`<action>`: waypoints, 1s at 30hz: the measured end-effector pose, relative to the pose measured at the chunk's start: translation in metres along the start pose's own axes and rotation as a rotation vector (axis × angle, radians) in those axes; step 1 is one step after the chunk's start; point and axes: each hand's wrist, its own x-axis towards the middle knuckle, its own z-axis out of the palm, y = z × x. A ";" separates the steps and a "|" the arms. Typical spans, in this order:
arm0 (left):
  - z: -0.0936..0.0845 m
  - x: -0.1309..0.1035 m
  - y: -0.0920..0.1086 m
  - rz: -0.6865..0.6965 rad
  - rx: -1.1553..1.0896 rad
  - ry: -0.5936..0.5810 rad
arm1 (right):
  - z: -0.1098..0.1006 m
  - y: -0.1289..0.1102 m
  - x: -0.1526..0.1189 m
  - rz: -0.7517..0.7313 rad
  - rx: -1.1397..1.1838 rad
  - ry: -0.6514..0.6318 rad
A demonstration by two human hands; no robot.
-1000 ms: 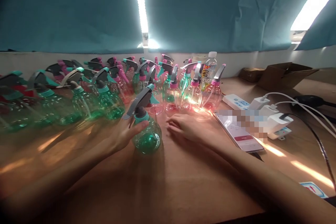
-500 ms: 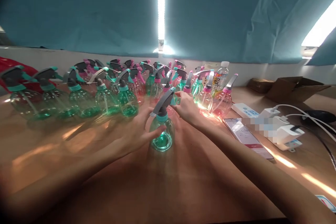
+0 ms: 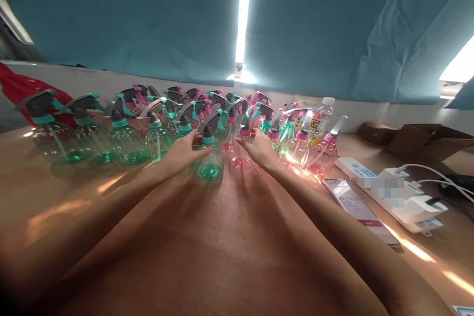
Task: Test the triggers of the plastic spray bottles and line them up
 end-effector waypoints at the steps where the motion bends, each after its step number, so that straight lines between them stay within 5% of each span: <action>1: 0.001 0.006 0.000 -0.010 0.009 0.005 | 0.001 0.000 0.002 0.007 -0.001 -0.008; 11: 0.020 0.038 0.001 -0.026 0.051 0.044 | -0.002 -0.003 0.007 0.052 -0.034 -0.095; 18: 0.027 0.040 -0.008 0.038 -0.018 0.125 | -0.006 0.000 -0.003 0.011 -0.032 -0.122; 25: 0.028 0.004 -0.011 0.111 -0.088 0.216 | -0.015 -0.010 -0.017 -0.022 -0.034 -0.160; 30: 0.021 -0.036 0.001 0.165 -0.080 0.107 | -0.022 -0.023 -0.039 -0.068 -0.027 -0.185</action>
